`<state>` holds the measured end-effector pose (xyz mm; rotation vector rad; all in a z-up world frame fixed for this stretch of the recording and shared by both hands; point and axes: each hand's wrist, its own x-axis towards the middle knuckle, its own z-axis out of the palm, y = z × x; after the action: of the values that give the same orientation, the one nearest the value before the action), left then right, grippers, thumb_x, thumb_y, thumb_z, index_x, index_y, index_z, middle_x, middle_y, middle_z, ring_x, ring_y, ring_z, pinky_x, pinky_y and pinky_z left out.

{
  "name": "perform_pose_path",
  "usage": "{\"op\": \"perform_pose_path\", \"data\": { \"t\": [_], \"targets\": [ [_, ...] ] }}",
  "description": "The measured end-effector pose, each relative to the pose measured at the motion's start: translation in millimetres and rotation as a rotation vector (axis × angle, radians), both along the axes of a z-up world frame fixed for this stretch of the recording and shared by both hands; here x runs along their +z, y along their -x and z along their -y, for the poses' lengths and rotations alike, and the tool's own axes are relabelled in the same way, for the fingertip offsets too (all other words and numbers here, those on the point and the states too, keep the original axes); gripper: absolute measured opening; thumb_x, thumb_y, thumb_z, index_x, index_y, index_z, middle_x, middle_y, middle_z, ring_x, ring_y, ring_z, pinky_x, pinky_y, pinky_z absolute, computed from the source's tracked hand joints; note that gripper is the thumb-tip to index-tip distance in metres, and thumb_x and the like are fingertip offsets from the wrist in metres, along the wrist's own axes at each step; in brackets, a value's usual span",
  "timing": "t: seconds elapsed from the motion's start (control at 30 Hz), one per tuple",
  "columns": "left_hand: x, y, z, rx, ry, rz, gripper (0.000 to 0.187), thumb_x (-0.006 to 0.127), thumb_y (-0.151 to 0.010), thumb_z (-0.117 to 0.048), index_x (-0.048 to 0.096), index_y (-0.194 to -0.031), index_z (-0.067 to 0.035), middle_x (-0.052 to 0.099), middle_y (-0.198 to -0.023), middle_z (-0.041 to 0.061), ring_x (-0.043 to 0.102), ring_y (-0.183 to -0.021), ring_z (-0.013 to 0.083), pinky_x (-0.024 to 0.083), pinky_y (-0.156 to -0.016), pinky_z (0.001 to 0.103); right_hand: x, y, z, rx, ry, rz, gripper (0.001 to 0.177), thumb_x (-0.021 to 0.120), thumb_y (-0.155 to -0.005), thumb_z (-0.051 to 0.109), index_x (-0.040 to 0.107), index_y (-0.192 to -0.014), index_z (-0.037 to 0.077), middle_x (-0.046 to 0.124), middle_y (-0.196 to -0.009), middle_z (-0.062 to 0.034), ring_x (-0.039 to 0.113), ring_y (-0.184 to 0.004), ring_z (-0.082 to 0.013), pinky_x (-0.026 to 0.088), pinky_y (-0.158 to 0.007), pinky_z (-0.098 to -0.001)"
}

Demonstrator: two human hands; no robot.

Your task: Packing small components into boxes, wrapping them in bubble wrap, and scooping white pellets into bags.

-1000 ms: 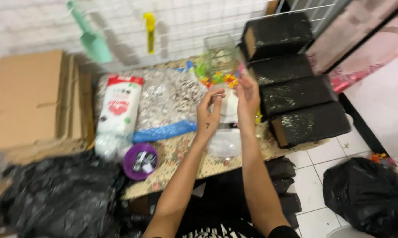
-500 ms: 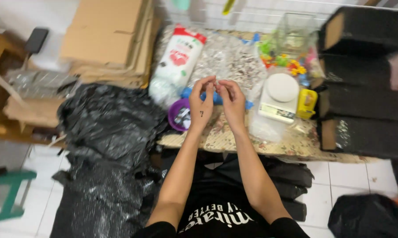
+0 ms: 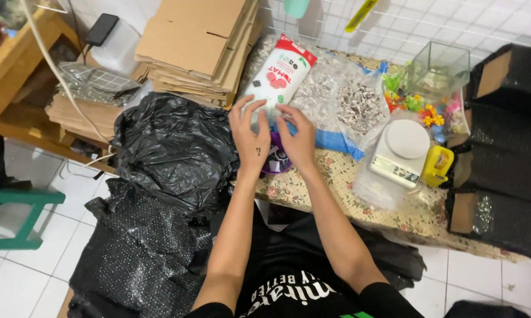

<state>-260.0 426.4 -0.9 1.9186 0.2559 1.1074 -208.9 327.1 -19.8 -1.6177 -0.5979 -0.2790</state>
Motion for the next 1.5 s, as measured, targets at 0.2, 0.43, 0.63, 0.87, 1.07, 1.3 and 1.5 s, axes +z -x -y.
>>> {"op": "perform_pose_path", "data": {
  "t": [0.2, 0.43, 0.63, 0.87, 1.07, 1.3, 1.5],
  "targets": [
    [-22, -12, -6, -0.003, 0.066, -0.046, 0.026, 0.056, -0.1, 0.001, 0.068, -0.119, -0.013, 0.048, -0.136, 0.011, 0.054, -0.129, 0.0378, 0.045, -0.109, 0.05, 2, -5, -11, -0.007, 0.124, 0.136, 0.037, 0.065, -0.098, -0.005, 0.068, -0.133, 0.006, 0.064, -0.136, -0.0196, 0.056, -0.132, -0.0394, 0.051, -0.105, -0.0518],
    [-25, -13, -21, -0.023, 0.052, -0.07, 0.029, 0.054, -0.098, 0.005, 0.066, -0.12, -0.01, 0.045, -0.133, 0.013, 0.06, -0.121, 0.0384, 0.053, -0.102, 0.048, -25, -25, -23, -0.01, 0.255, 0.161, 0.038, 0.08, -0.09, 0.005, 0.072, -0.127, 0.009, 0.067, -0.132, -0.0137, 0.057, -0.131, -0.035, 0.045, -0.109, -0.05],
    [-21, -13, -16, 0.02, 0.066, -0.023, 0.026, 0.054, -0.098, 0.006, 0.067, -0.115, -0.01, 0.048, -0.123, 0.011, 0.064, -0.108, 0.033, 0.057, -0.096, 0.042, -20, -28, -26, -0.066, 0.365, 0.151, 0.033, 0.082, -0.09, 0.01, 0.072, -0.122, 0.008, 0.064, -0.129, -0.0094, 0.056, -0.126, -0.0291, 0.049, -0.104, -0.0431],
    [-14, -10, -22, 0.028, 0.046, 0.02, 0.03, 0.048, -0.1, 0.007, 0.068, -0.114, -0.01, 0.053, -0.113, 0.006, 0.065, -0.098, 0.0288, 0.058, -0.087, 0.043, -21, -32, -23, -0.06, 0.412, 0.197, 0.019, 0.081, -0.088, 0.009, 0.074, -0.106, 0.01, 0.065, -0.123, -0.0066, 0.059, -0.12, -0.0299, 0.051, -0.1, -0.0449],
    [-27, -10, -33, 0.006, 0.011, 0.005, 0.016, 0.064, -0.095, 0.001, 0.069, -0.107, -0.008, 0.057, -0.103, 0.006, 0.067, -0.092, 0.0288, 0.06, -0.08, 0.037, -26, -42, -27, -0.082, 0.299, 0.184, 0.005, 0.077, -0.092, 0.009, 0.074, -0.093, 0.012, 0.07, -0.112, -0.0032, 0.065, -0.111, -0.0289, 0.052, -0.096, -0.043],
    [-20, 3, -23, 0.159, -0.266, -0.093, 0.003, 0.076, -0.09, -0.007, 0.073, -0.089, -0.007, 0.055, -0.115, 0.007, 0.055, -0.116, 0.0308, 0.051, -0.094, 0.047, -20, -38, -31, -0.087, 0.281, 0.337, 0.004, 0.073, -0.095, 0.006, 0.07, -0.092, 0.007, 0.072, -0.108, -0.0077, 0.066, -0.11, -0.0318, 0.052, -0.094, -0.0443],
    [-18, 9, -31, 0.05, -0.203, -0.272, 0.027, 0.075, -0.089, -0.009, 0.071, -0.116, -0.006, 0.051, -0.138, 0.021, 0.051, -0.129, 0.0441, 0.049, -0.101, 0.058, -17, -32, -29, -0.05, 0.353, 0.224, 0.014, 0.067, -0.1, 0.006, 0.066, -0.115, 0.006, 0.069, -0.113, -0.0123, 0.064, -0.116, -0.0343, 0.051, -0.097, -0.0457]
  ]
}}
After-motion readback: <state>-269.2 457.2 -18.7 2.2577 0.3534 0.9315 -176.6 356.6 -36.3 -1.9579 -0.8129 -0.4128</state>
